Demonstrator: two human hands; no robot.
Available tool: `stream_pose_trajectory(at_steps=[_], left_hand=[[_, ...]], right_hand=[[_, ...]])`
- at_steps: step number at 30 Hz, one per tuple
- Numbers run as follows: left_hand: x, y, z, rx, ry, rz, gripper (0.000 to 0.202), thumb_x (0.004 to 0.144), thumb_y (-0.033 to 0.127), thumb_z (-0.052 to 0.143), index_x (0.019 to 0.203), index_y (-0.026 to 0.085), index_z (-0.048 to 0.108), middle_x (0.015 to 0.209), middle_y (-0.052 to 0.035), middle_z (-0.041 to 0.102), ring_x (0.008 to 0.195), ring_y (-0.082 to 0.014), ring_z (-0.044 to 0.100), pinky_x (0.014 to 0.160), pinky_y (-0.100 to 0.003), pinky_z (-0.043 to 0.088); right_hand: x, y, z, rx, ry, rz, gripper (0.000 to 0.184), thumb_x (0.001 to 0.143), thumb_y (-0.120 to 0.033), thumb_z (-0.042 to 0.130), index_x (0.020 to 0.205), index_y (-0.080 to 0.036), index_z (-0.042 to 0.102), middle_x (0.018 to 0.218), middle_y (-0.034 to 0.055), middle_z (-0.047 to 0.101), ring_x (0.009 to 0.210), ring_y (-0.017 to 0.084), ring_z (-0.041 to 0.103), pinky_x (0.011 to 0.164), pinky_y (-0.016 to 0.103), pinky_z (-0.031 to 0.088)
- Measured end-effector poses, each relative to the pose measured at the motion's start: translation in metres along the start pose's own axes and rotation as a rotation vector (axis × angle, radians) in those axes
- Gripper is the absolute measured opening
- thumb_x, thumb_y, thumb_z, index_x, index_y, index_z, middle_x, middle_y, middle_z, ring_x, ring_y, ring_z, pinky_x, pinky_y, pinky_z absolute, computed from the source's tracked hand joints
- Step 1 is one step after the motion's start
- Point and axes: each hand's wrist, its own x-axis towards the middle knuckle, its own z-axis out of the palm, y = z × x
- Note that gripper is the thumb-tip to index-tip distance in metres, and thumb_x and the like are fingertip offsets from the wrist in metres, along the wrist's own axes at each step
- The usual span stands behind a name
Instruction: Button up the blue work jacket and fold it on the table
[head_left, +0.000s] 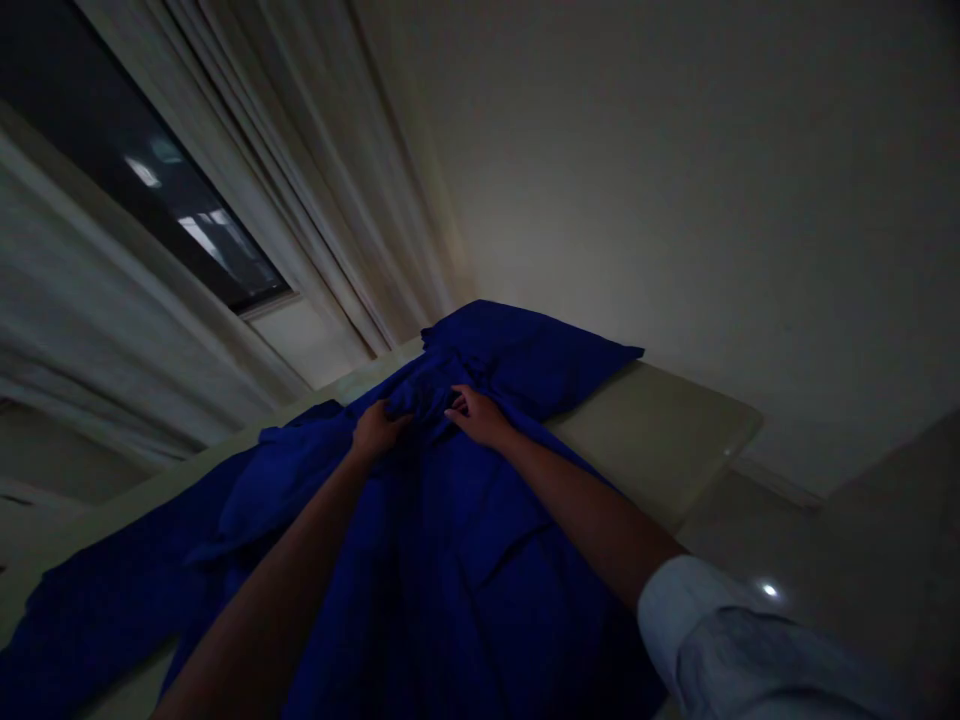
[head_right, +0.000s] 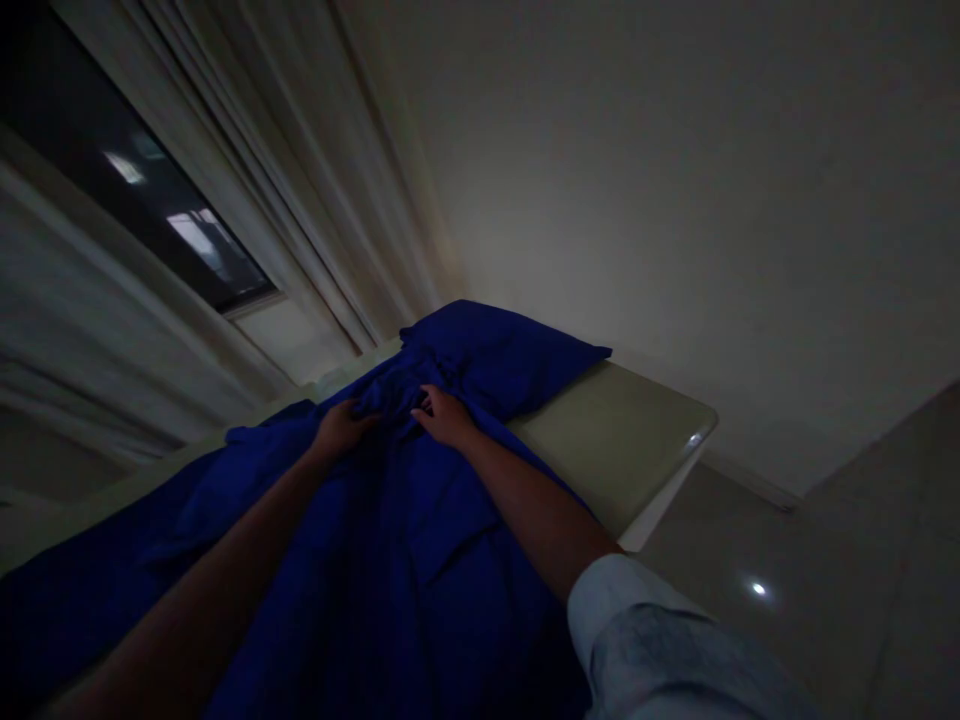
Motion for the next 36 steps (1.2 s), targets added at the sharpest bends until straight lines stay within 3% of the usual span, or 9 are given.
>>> stream_pose_trajectory(at_steps=[4,7,9,11,15,19,26,32,36], left_hand=[[0.012,0.009,-0.039,-0.064,0.165,-0.04,0.036,0.078,0.033,0.075,0.107,0.012,0.071,0.083,-0.0061,0.073,0.077,-0.0255,0.07,0.068,-0.033,0.054],[0.019,0.025,-0.075,-0.07,0.472,-0.053,0.053,0.097,0.036,0.052,0.139,0.004,0.05,0.121,-0.0165,0.067,0.106,-0.0286,0.065,0.088,-0.04,0.052],[0.02,0.038,-0.083,-0.057,0.538,0.016,0.057,0.102,0.036,0.044,0.149,0.005,0.036,0.133,-0.0174,0.061,0.117,-0.0287,0.06,0.1,-0.044,0.048],[0.017,0.05,-0.073,-0.031,0.33,0.162,0.057,0.099,0.038,0.054,0.147,0.01,0.044,0.125,-0.0129,0.067,0.113,-0.0284,0.063,0.101,-0.043,0.048],[-0.01,0.054,-0.028,0.026,-0.298,0.427,0.036,0.079,0.033,0.079,0.112,0.022,0.074,0.105,-0.0065,0.078,0.099,-0.0276,0.073,0.093,-0.036,0.056],[-0.052,0.028,-0.01,0.076,-0.35,0.474,0.032,0.092,0.032,0.061,0.12,0.024,0.074,0.123,-0.0088,0.076,0.114,-0.0274,0.071,0.106,-0.038,0.052],[-0.12,-0.047,-0.056,0.166,-0.019,0.265,0.053,0.098,0.036,0.04,0.141,0.011,0.06,0.136,-0.0232,0.065,0.127,-0.0389,0.062,0.114,-0.058,0.045],[-0.217,-0.113,-0.083,0.086,0.134,0.168,0.046,0.095,0.047,0.051,0.139,0.041,0.064,0.132,-0.0101,0.071,0.122,-0.0399,0.067,0.111,-0.063,0.051],[-0.296,-0.145,-0.087,0.032,0.151,0.211,0.06,0.085,0.055,0.062,0.142,0.071,0.05,0.127,0.0004,0.076,0.111,-0.0415,0.073,0.089,-0.063,0.065]], right_hand=[[0.002,0.0,0.002,-0.014,0.02,0.016,0.052,0.095,-0.031,0.071,0.143,-0.019,0.056,0.118,0.0104,0.075,0.104,0.023,0.073,0.095,0.038,0.056],[0.003,-0.001,0.004,-0.014,0.034,0.024,0.05,0.096,-0.032,0.071,0.142,-0.019,0.057,0.115,0.01,0.077,0.104,0.024,0.073,0.096,0.038,0.055],[0.005,0.0,0.003,0.035,0.054,0.042,0.047,0.098,-0.037,0.069,0.141,-0.021,0.058,0.113,0.0088,0.077,0.102,0.023,0.073,0.094,0.037,0.055],[0.007,0.001,0.001,0.117,0.092,0.078,0.043,0.103,-0.048,0.061,0.138,-0.023,0.061,0.111,0.0079,0.077,0.101,0.022,0.074,0.093,0.036,0.055],[0.012,0.002,-0.007,0.247,0.206,0.197,0.064,0.105,-0.067,0.042,0.146,-0.02,0.055,0.113,0.0111,0.076,0.106,0.024,0.073,0.098,0.039,0.053],[0.014,0.004,-0.009,0.183,0.267,0.24,0.09,0.091,-0.066,0.069,0.16,-0.019,0.037,0.112,0.0103,0.075,0.109,0.026,0.072,0.102,0.041,0.052],[-0.002,-0.004,-0.006,-0.146,-0.013,-0.24,0.118,0.059,-0.059,0.098,0.16,-0.029,0.042,0.155,0.0159,0.045,0.141,0.035,0.049,0.119,0.052,0.04],[-0.009,-0.016,-0.016,-0.438,-0.235,-0.391,0.099,0.067,-0.054,0.094,0.153,-0.027,0.053,0.159,0.0142,0.043,0.142,0.035,0.048,0.12,0.05,0.04],[-0.011,-0.018,-0.02,-0.58,-0.251,-0.443,0.081,0.077,-0.055,0.086,0.146,-0.02,0.062,0.157,0.0173,0.051,0.14,0.037,0.05,0.119,0.053,0.04]])
